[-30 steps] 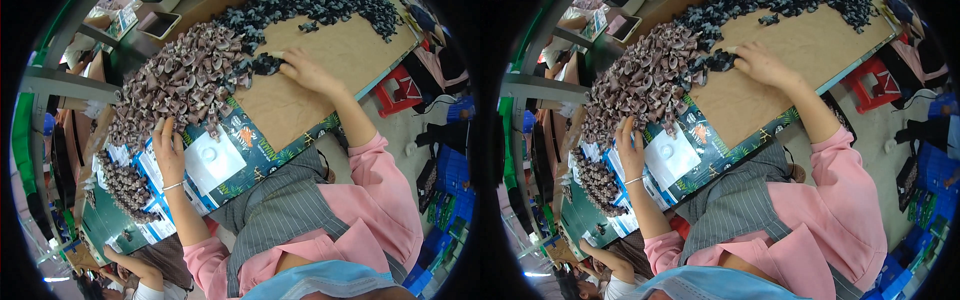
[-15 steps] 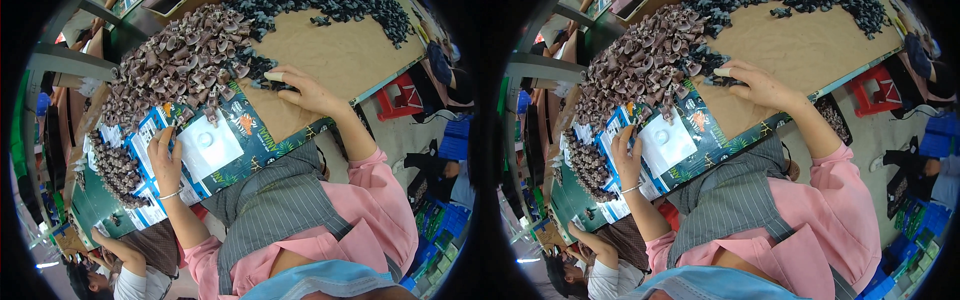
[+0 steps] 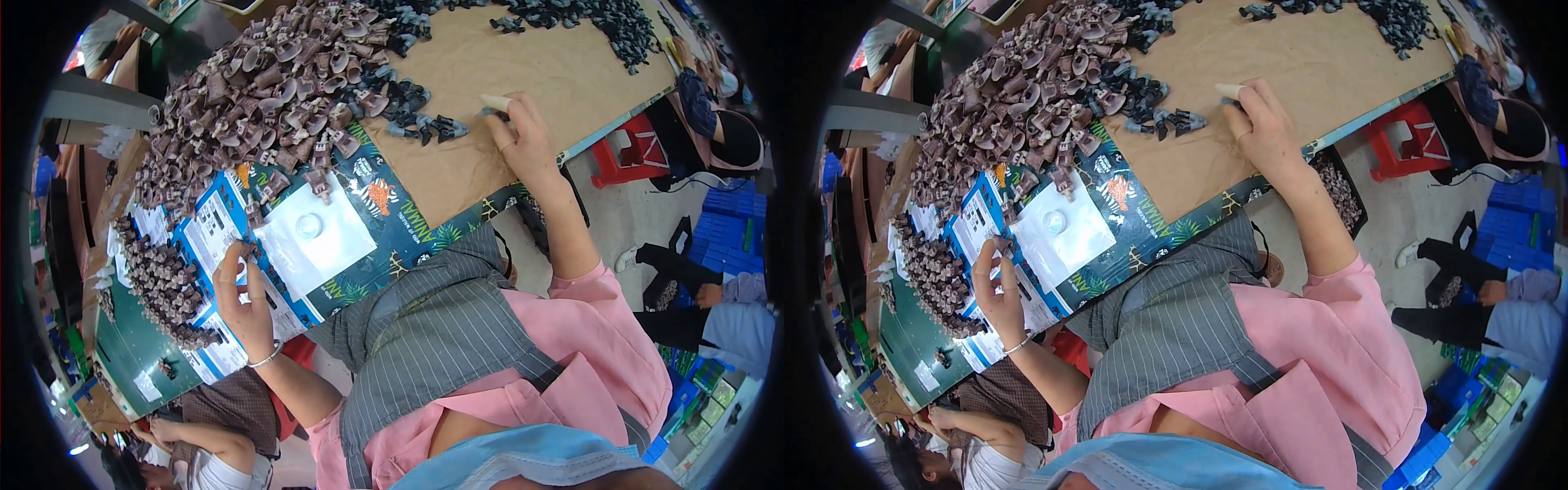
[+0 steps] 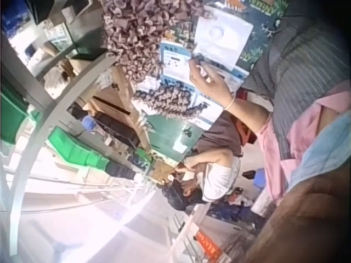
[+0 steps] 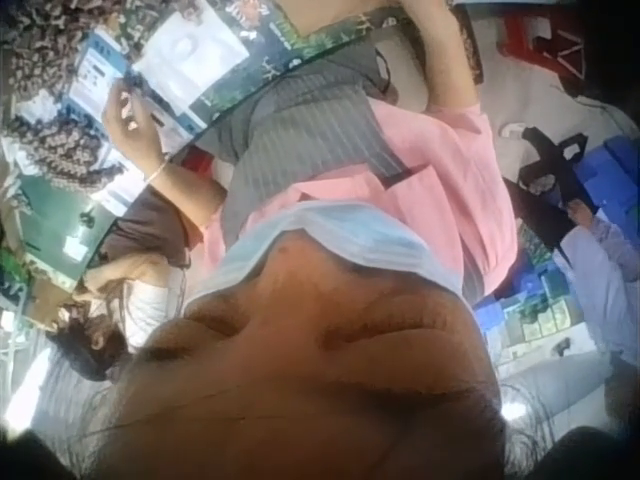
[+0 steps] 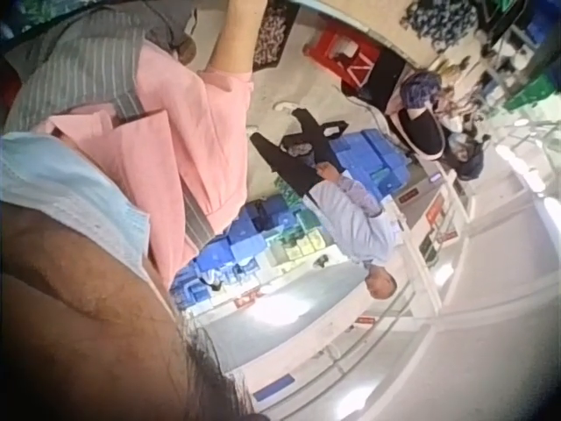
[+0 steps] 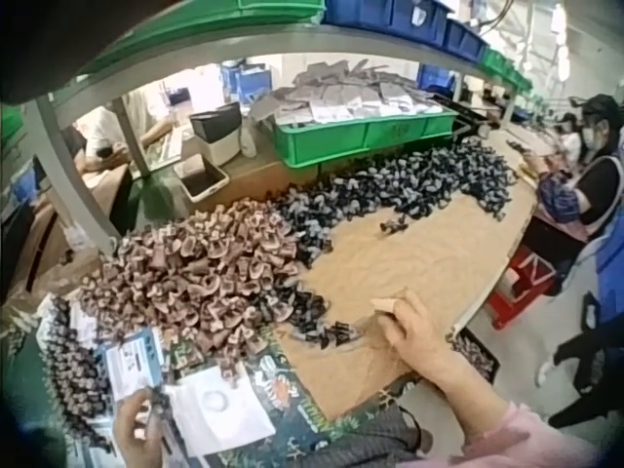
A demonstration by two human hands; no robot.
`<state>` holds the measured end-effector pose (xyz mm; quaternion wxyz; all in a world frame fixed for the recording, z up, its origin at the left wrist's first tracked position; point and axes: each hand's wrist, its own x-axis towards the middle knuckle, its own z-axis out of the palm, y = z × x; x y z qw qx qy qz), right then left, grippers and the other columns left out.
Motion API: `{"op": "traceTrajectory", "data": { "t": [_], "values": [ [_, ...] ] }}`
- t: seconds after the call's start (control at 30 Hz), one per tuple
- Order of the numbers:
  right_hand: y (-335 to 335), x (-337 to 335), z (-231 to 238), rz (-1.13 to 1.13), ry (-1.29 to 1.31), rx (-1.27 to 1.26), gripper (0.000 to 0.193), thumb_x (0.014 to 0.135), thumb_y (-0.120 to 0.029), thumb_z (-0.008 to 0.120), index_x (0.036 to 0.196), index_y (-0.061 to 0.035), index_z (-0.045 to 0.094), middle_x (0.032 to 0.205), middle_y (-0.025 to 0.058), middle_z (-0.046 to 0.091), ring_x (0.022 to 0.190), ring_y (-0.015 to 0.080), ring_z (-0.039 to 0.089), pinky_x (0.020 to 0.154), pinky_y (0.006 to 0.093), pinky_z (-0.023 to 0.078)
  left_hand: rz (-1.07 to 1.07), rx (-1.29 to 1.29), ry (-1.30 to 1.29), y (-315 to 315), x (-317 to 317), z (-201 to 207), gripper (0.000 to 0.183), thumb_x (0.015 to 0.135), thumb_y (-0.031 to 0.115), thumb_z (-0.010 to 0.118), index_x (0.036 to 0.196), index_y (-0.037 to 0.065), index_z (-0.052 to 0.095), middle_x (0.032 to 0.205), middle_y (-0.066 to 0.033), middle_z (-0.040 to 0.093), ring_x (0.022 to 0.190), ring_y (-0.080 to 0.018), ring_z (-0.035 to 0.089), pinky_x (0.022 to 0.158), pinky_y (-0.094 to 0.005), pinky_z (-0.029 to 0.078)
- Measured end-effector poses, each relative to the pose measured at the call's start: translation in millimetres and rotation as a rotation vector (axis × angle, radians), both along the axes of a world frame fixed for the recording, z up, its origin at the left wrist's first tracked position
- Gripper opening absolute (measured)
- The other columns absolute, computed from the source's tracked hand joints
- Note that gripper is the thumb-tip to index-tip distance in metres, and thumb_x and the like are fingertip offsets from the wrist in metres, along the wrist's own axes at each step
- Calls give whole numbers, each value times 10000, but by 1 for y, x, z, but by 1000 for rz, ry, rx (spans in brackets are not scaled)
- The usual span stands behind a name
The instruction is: The person assembles toy figurines by dipping small component pieces into liquid, joining them to torso pieces by hand, and lining the assembled figurines on the table.
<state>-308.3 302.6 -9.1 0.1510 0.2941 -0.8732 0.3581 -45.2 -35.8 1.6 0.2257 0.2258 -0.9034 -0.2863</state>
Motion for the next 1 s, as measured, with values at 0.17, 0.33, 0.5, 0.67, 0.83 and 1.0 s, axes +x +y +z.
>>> {"op": "traceTrajectory", "data": {
  "t": [0.17,0.33,0.5,0.67,0.83,1.0],
  "values": [
    [3,6,-9,302,223,126,249,797,43,640,1032,-38,664,959,105,589,896,293,593,751,361,500,216,123,76,-14,17,-17,344,939,69,606,1283,69,611,1163,-80,672,934,-146,640,683,-246,497],
    [19,37,-16,409,63,67,228,779,66,670,990,-18,684,944,118,592,842,284,606,747,358,501,215,30,-26,-6,-12,-4,360,929,124,637,1282,62,601,1130,-117,651,893,-195,627,739,-293,510],
    [9,31,-14,244,285,-2,250,757,50,715,994,-16,673,933,116,626,797,276,608,658,350,490,-17,-54,-135,-15,-16,-9,295,940,90,570,1222,21,620,1206,-166,602,1145,-343,559,1006,-390,426],
    [27,10,5,55,105,-9,267,802,-29,709,1063,-26,654,1060,123,617,925,300,605,780,372,496,-9,-46,-181,-21,9,-4,291,956,68,571,1235,-9,606,1224,-177,596,1107,-323,581,948,-369,457],
    [22,8,3,319,4,260,294,816,-140,719,1086,-46,651,1118,100,613,1017,305,571,870,375,468,-77,-230,-138,-25,13,2,333,934,-23,521,1245,41,621,1235,-181,596,1129,-336,576,963,-385,453],
    [9,12,-5,321,-6,106,290,841,-154,711,1105,-53,650,990,99,632,909,305,593,801,362,488,-223,-132,-222,-20,10,-1,373,881,-44,572,1229,72,640,1202,-146,615,1107,-325,575,975,-364,436]
  ]
}}
